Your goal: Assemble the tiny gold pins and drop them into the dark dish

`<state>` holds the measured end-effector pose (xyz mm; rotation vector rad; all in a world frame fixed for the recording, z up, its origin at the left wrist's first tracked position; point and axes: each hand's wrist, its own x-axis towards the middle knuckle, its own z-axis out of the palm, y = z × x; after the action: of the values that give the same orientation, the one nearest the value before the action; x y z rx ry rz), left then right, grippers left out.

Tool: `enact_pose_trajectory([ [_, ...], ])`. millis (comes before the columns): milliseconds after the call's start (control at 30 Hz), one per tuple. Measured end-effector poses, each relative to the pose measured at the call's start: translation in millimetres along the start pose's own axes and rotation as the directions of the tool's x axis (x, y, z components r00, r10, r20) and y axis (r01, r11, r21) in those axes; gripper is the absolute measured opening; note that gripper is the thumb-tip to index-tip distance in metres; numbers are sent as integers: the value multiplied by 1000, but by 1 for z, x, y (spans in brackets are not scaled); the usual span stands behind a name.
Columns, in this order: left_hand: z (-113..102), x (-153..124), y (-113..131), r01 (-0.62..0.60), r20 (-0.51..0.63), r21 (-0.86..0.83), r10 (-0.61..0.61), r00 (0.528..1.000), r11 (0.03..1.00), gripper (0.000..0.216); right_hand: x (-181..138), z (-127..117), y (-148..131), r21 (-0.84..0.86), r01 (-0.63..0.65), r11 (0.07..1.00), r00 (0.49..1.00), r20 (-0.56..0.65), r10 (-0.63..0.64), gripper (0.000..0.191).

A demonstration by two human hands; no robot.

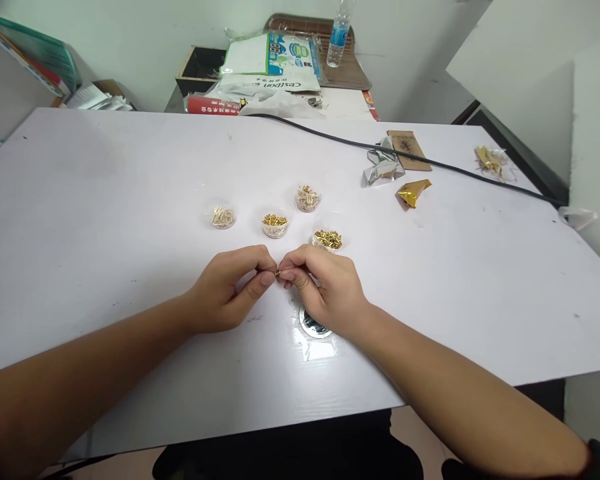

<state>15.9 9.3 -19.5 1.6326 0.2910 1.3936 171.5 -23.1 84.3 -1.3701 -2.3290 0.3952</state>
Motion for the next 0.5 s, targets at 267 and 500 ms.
enact_pose_trajectory([
  [267,-4,4,8,287,171,-360,-240,956,887,24,3,-3,3,-78,211,974,977,-17,-213,21],
  [500,-3,4,10,341,214,-453,-271,938,824,27,1,-3,2,-71,232,970,971,-42,-235,30],
])
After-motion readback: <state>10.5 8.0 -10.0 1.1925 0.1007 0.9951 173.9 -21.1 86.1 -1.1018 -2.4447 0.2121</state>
